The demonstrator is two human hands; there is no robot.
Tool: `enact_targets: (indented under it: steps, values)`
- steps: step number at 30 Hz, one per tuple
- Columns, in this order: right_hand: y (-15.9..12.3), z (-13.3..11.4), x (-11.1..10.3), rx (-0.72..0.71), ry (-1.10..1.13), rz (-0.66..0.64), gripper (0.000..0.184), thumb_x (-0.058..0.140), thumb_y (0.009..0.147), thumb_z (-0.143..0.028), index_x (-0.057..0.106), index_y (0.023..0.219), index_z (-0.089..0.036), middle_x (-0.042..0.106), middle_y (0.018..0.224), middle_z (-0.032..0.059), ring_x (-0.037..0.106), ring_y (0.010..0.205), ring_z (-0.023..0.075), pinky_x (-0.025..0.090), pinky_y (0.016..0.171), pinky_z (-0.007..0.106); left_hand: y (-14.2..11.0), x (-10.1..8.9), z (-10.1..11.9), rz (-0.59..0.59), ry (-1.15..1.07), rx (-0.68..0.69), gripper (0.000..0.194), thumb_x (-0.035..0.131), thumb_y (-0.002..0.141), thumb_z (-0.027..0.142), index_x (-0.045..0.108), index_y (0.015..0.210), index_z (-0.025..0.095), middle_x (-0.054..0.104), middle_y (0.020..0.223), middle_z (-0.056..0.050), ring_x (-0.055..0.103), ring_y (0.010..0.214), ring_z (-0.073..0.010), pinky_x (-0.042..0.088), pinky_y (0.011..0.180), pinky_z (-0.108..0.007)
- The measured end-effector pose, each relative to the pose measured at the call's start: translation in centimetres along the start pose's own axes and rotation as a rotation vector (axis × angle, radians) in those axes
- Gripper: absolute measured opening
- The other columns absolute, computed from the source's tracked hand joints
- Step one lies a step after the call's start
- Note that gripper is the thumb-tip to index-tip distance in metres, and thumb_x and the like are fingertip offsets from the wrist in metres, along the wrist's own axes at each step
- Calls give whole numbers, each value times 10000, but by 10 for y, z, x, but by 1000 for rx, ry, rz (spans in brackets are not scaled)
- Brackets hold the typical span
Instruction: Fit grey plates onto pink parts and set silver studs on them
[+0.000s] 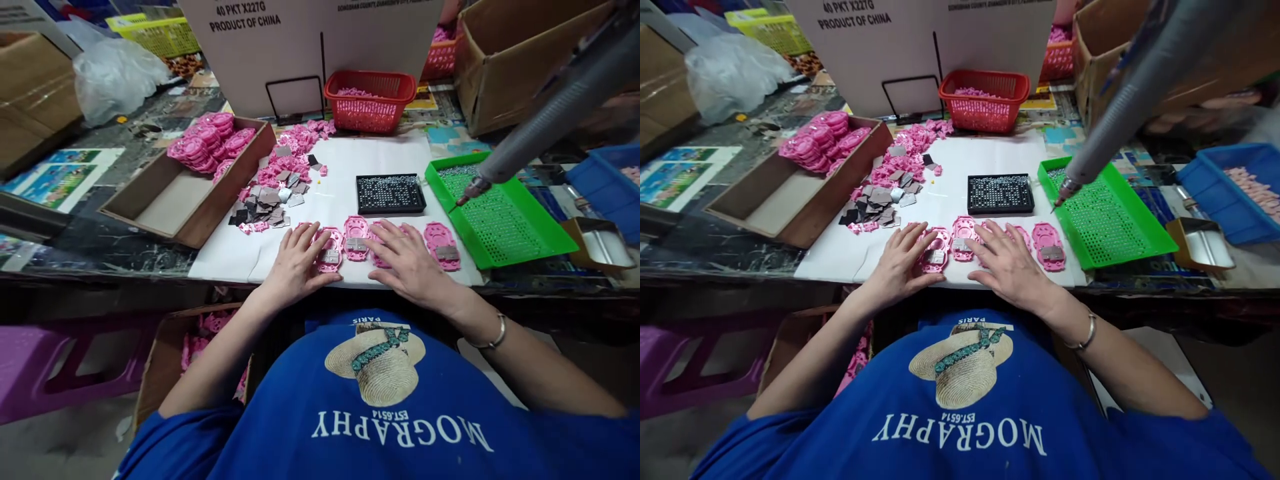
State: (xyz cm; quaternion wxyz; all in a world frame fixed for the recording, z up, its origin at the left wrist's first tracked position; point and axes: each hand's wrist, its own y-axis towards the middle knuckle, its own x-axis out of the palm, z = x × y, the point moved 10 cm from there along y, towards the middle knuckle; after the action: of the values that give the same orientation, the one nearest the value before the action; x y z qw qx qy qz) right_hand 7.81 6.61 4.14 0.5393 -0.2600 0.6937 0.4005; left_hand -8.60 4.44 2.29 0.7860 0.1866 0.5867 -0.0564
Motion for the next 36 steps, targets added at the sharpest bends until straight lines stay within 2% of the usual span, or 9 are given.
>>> enact_targets:
  steps: [11, 14, 18, 21, 27, 29, 31, 33, 36]
  values:
    - [12, -11, 17, -236, 69, -129, 542, 502, 964, -422, 475, 1439, -163, 477, 1494, 164, 417, 1412, 327, 366, 1137, 586, 6, 0, 2, 18, -53, -22, 865, 610, 802, 703, 450, 1449, 153, 440, 1498, -201, 340, 1429, -373, 272, 1178, -561]
    - [28, -11, -12, -252, 132, -37, 484, 489, 975, -408, 528, 1383, -150, 532, 1442, 168, 499, 1346, 303, 427, 1093, 569, 5, -2, 3, 37, -44, -11, 921, 592, 792, 726, 415, 1475, 135, 403, 1519, -221, 335, 1433, -379, 283, 1172, -569]
    - [90, 11, -69, -142, 246, 179, 369, 522, 969, -355, 627, 1242, -131, 665, 1262, 142, 631, 1167, 248, 527, 1000, 458, 4, -5, 1, 64, -31, 4, 874, 558, 817, 720, 444, 1456, 134, 433, 1502, -210, 368, 1414, -374, 332, 1146, -545]
    - [158, 48, -94, -11, 289, 303, 274, 568, 941, -295, 672, 1132, -128, 710, 1154, 105, 663, 1068, 221, 530, 975, 416, 3, -7, 2, 81, -32, 30, 814, 549, 833, 706, 499, 1409, 133, 501, 1451, -198, 408, 1384, -367, 348, 1135, -547]
    - [276, 162, -76, 399, 144, 222, 426, 376, 985, -262, 630, 1133, 47, 665, 1201, 163, 587, 1162, 199, 386, 1032, 353, 1, -13, 5, 123, -50, 54, 824, 539, 836, 710, 503, 1393, 104, 521, 1426, -217, 434, 1367, -366, 366, 1123, -558]
    - [295, 200, -62, 512, 85, 127, 534, 265, 1002, -284, 640, 1108, 81, 644, 1188, 149, 547, 1226, 249, 355, 1042, 364, 0, -13, 5, 119, -60, 50, 847, 540, 832, 718, 472, 1418, 110, 504, 1443, -217, 423, 1380, -361, 363, 1129, -556]
    - [304, 237, -47, 620, 37, 23, 377, 341, 1042, -320, 609, 1207, -112, 609, 1217, 95, 597, 1164, 199, 488, 991, 434, 0, -13, 5, 112, -65, 43, 865, 545, 828, 722, 448, 1435, 114, 488, 1458, -216, 406, 1397, -359, 354, 1139, -558]
    - [306, 271, -30, 725, 22, -89, 618, 71, 1048, -273, 641, 1175, -68, 569, 1258, 64, 596, 1157, 188, 469, 969, 341, 0, -14, 5, 114, -69, 42, 889, 550, 813, 738, 448, 1432, 108, 482, 1460, -222, 393, 1406, -365, 346, 1144, -567]
    - [309, 308, -9, 816, 47, -180, 506, 187, 1059, -317, 600, 1227, -79, 571, 1259, 93, 604, 1134, 186, 495, 951, 381, 0, -17, 6, 118, -73, 49, 915, 536, 796, 768, 463, 1409, 93, 489, 1448, -237, 392, 1406, -374, 352, 1136, -586]
